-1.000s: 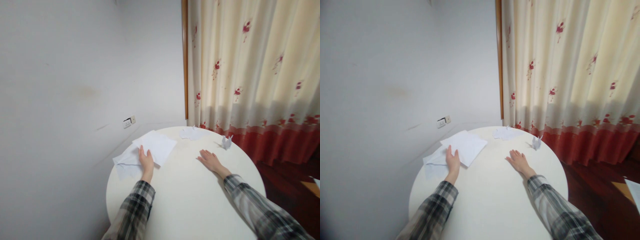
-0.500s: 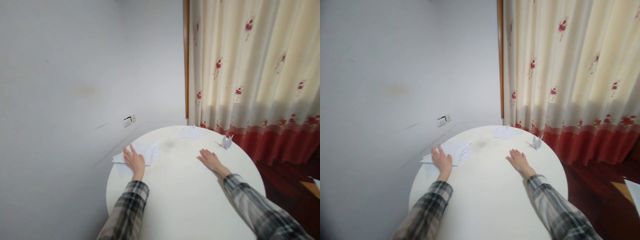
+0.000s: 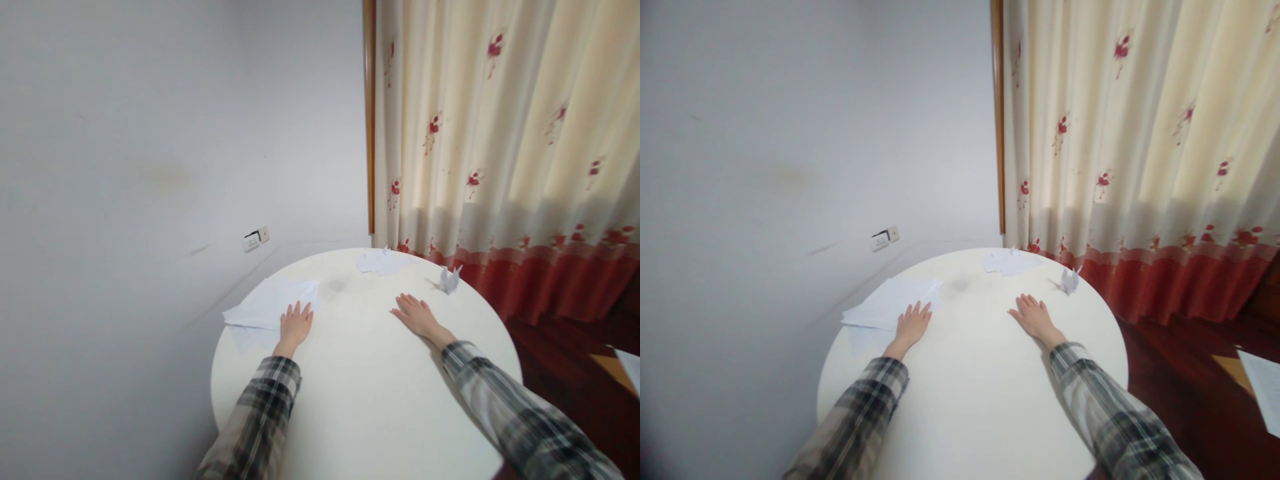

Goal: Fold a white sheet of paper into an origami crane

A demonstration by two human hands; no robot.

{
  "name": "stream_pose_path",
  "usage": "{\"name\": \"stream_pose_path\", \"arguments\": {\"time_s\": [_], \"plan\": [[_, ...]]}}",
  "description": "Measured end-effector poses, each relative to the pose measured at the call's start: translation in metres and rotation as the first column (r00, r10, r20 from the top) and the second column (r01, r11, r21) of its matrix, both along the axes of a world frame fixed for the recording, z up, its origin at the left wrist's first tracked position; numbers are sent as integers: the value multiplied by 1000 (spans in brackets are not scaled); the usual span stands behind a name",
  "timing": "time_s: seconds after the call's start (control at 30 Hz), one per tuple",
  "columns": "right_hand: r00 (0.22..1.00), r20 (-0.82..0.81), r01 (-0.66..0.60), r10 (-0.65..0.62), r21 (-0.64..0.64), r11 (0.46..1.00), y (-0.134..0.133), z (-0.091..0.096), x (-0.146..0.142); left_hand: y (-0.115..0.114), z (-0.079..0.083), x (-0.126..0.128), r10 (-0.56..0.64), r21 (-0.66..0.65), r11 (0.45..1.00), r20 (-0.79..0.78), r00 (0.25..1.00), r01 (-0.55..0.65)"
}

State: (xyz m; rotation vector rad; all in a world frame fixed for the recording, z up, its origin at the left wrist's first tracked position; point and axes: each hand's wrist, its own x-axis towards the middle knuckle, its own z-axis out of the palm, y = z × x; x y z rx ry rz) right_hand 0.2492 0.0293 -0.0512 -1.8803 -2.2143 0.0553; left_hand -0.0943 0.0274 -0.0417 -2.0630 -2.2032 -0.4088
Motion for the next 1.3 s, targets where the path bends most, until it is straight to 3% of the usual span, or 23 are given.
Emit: {"name": "stream_pose_path", "arguments": {"time_s": [0.2,0.33,0.4,0.5,0.63,0.83,1.1,1.3], "plan": [[999,-32,-1,2,23,1000,0,1,-5,-1,1,12,-61,34,998,5,998,60],[983,-181,77,-39,208,975,3,3,-2,-2,4,17,-160,158,976,48,986,151],[953,-291,193,-87,361,912,3,8,-1,-3,5,23,-310,199,936,82,947,289],[901,-407,365,-147,531,765,0,20,3,-6,3,34,-524,146,850,134,841,506],[823,-486,540,-293,513,667,-3,30,16,-6,-2,43,-524,7,846,195,829,533],[745,-517,616,-422,290,732,10,17,47,-4,-3,42,-508,-11,855,187,841,519],[731,-546,561,-410,140,816,22,6,55,-4,-2,42,-516,11,852,189,835,524],[718,-668,400,-197,163,902,21,7,48,-2,-3,41,-529,4,845,150,835,535]]}}
